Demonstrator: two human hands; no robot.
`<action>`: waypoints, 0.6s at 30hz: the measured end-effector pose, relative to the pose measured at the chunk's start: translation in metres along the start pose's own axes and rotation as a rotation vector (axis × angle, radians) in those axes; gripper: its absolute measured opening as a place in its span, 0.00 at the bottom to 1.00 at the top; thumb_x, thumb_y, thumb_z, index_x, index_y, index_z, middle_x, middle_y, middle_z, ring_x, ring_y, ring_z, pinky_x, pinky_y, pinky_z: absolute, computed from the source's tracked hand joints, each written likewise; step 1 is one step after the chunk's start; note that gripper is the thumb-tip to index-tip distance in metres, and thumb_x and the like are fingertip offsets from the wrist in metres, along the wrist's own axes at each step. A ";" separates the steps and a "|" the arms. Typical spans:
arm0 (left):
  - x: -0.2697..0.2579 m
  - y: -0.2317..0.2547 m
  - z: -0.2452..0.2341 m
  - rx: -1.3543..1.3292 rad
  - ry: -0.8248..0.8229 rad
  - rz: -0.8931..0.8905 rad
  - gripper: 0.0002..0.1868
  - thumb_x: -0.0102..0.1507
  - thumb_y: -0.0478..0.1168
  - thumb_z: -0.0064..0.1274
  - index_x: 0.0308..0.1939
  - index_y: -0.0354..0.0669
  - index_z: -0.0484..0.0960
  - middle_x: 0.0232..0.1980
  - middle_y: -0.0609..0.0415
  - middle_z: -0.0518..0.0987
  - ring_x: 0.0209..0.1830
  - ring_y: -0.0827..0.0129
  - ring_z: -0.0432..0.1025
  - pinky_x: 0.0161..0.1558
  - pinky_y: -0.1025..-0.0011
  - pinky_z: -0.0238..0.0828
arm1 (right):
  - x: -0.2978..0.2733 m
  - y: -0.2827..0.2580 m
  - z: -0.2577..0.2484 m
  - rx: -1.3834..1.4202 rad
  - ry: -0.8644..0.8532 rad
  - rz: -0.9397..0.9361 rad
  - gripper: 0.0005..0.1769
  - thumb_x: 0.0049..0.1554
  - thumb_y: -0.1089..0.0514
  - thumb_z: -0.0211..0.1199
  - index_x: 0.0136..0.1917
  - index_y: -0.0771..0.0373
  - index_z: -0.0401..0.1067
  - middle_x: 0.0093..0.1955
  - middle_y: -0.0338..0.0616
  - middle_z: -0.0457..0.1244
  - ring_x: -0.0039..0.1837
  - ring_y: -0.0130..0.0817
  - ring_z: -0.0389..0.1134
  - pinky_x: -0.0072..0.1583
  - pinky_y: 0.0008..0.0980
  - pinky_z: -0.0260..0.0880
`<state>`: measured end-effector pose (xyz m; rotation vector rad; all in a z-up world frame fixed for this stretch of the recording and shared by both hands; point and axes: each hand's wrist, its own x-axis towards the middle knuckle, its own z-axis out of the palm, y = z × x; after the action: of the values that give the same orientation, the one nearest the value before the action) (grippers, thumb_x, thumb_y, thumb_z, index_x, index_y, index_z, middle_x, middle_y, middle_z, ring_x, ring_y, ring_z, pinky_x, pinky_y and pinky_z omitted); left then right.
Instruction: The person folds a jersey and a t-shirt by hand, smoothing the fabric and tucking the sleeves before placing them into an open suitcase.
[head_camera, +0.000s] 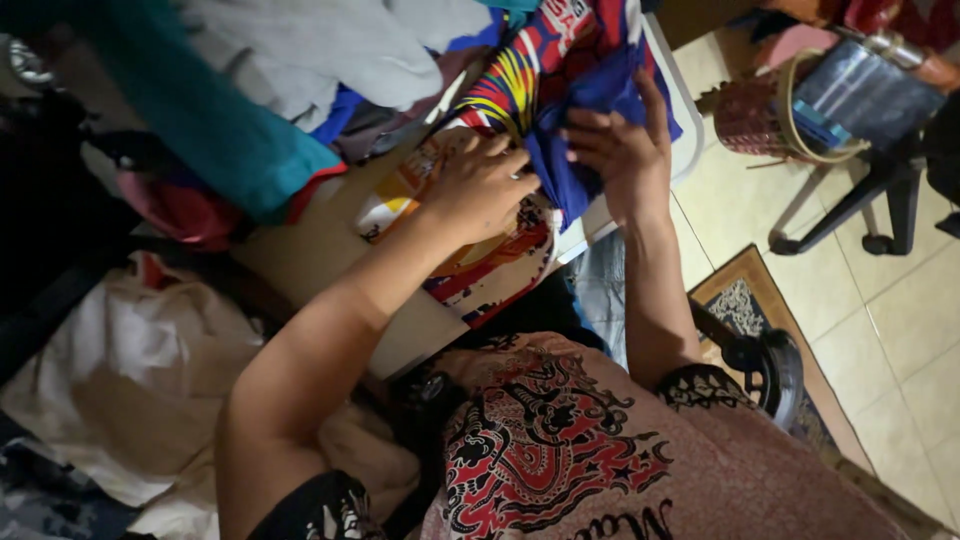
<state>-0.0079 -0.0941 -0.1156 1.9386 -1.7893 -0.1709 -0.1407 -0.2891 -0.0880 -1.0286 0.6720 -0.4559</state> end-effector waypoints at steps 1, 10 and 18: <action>0.000 0.000 0.000 0.001 0.009 -0.005 0.16 0.55 0.40 0.59 0.47 0.47 0.86 0.60 0.49 0.77 0.66 0.50 0.67 0.61 0.45 0.63 | -0.003 -0.002 0.004 -0.016 -0.040 -0.002 0.35 0.60 0.64 0.54 0.78 0.55 0.50 0.55 0.53 0.70 0.56 0.43 0.76 0.56 0.39 0.75; 0.009 -0.001 0.009 0.041 -0.073 -0.026 0.14 0.57 0.39 0.59 0.47 0.47 0.85 0.60 0.47 0.76 0.64 0.50 0.67 0.66 0.43 0.60 | -0.019 0.035 -0.019 -0.586 -0.106 -0.236 0.16 0.67 0.68 0.60 0.68 0.69 0.72 0.58 0.53 0.68 0.58 0.36 0.66 0.61 0.32 0.66; 0.012 -0.002 0.015 0.075 -0.085 -0.033 0.29 0.48 0.49 0.68 0.50 0.40 0.83 0.57 0.43 0.75 0.63 0.50 0.65 0.63 0.40 0.55 | -0.026 0.034 0.000 -1.122 -0.269 -0.732 0.16 0.55 0.71 0.63 0.58 0.70 0.75 0.63 0.52 0.68 0.65 0.51 0.65 0.68 0.42 0.65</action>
<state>-0.0110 -0.1094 -0.1272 2.0426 -1.8429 -0.2024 -0.1577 -0.2576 -0.1110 -2.3859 0.2395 -0.5511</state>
